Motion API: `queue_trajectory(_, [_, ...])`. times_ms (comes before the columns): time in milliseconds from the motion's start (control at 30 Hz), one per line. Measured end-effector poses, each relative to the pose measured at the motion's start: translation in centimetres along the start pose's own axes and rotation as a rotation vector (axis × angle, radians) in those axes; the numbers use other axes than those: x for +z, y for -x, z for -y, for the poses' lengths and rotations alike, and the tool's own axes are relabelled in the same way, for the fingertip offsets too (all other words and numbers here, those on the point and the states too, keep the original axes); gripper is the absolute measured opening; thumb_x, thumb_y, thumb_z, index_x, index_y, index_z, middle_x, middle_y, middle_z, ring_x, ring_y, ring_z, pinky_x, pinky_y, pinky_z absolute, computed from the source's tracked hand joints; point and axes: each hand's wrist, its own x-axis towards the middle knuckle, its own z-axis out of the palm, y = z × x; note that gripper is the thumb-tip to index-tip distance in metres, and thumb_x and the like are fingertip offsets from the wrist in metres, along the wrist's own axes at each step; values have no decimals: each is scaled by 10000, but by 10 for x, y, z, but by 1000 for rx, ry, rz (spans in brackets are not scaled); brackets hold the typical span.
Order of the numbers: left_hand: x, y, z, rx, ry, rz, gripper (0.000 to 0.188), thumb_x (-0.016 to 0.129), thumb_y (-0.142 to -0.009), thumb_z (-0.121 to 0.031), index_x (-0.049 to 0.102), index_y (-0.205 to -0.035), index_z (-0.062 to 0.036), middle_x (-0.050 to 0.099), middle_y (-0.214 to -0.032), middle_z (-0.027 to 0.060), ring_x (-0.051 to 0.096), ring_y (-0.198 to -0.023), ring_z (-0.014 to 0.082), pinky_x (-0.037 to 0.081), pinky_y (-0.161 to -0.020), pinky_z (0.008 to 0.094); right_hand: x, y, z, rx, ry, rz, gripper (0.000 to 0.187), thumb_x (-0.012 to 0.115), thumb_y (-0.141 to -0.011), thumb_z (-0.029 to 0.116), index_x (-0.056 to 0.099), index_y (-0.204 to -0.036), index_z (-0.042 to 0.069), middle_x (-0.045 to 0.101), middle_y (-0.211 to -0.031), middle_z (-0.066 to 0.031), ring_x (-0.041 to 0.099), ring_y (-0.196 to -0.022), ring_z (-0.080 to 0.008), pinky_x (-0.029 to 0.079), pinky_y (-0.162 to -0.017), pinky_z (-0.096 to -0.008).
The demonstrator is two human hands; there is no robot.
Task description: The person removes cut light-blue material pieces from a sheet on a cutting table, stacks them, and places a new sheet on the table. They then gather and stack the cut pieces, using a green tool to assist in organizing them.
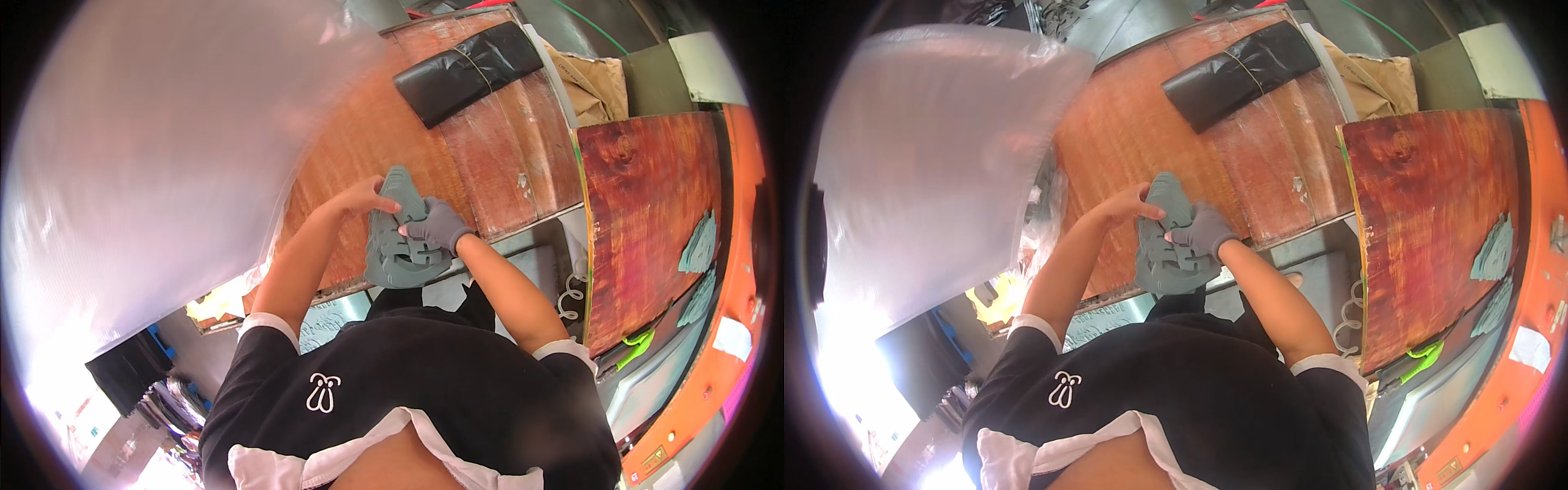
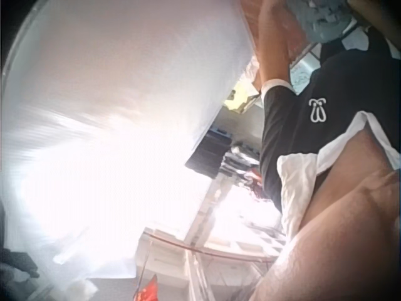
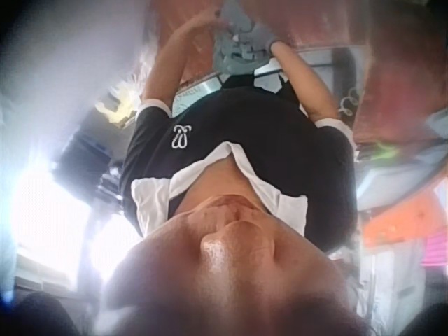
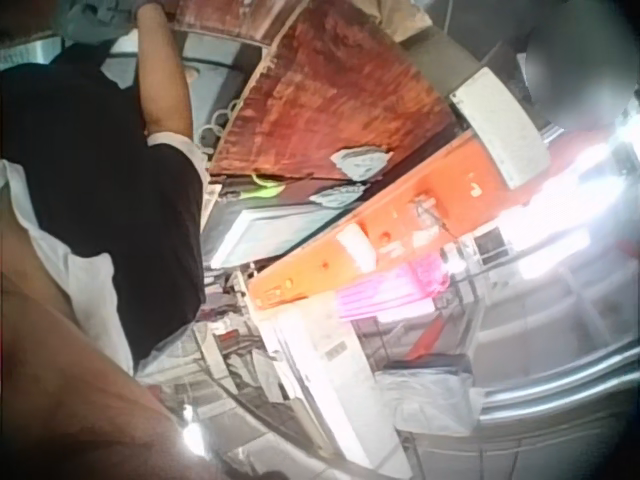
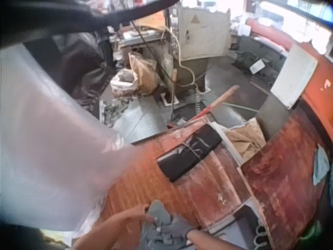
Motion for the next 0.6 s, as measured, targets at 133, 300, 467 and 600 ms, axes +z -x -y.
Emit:
queue_trajectory(133, [15, 22, 11, 195, 83, -50, 741, 767, -614, -129, 410, -1243, 28, 529, -1139, 126, 491, -1097, 231, 359, -966, 350, 17, 2, -26, -425, 224, -387, 776, 810, -564, 358, 466, -1138, -35, 445, -1229, -240, 490, -1116, -333, 399, -932, -386])
queue_trajectory(300, [22, 27, 13, 172, 152, -153, 761, 760, -605, -102, 391, -1258, 27, 525, -1145, 128, 503, -1078, 230, 373, -956, 352, 25, -12, -38, -374, -311, -164, 746, 799, -587, 306, 422, -1138, -27, 469, -1134, -199, 506, -1058, -292, 413, -902, -356])
queue_trajectory(467, [8, 16, 6, 121, 27, -43, 820, 749, -595, -29, 363, -1319, -27, 523, -1164, 72, 482, -1112, 202, 358, -983, 336, 21, -14, -30, -291, -335, -125, 665, 792, -604, 260, 420, -1088, -4, 494, -1045, -164, 521, -989, -255, 429, -841, -348])
queue_trajectory(600, [5, 29, 4, 219, -31, -11, 830, 763, -589, -67, 348, -1304, 6, 514, -1174, 115, 484, -1115, 214, 363, -972, 340, 29, 4, -19, -393, -309, -221, 609, 790, -611, 237, 422, -1040, 10, 498, -991, -162, 526, -946, -267, 429, -806, -361])
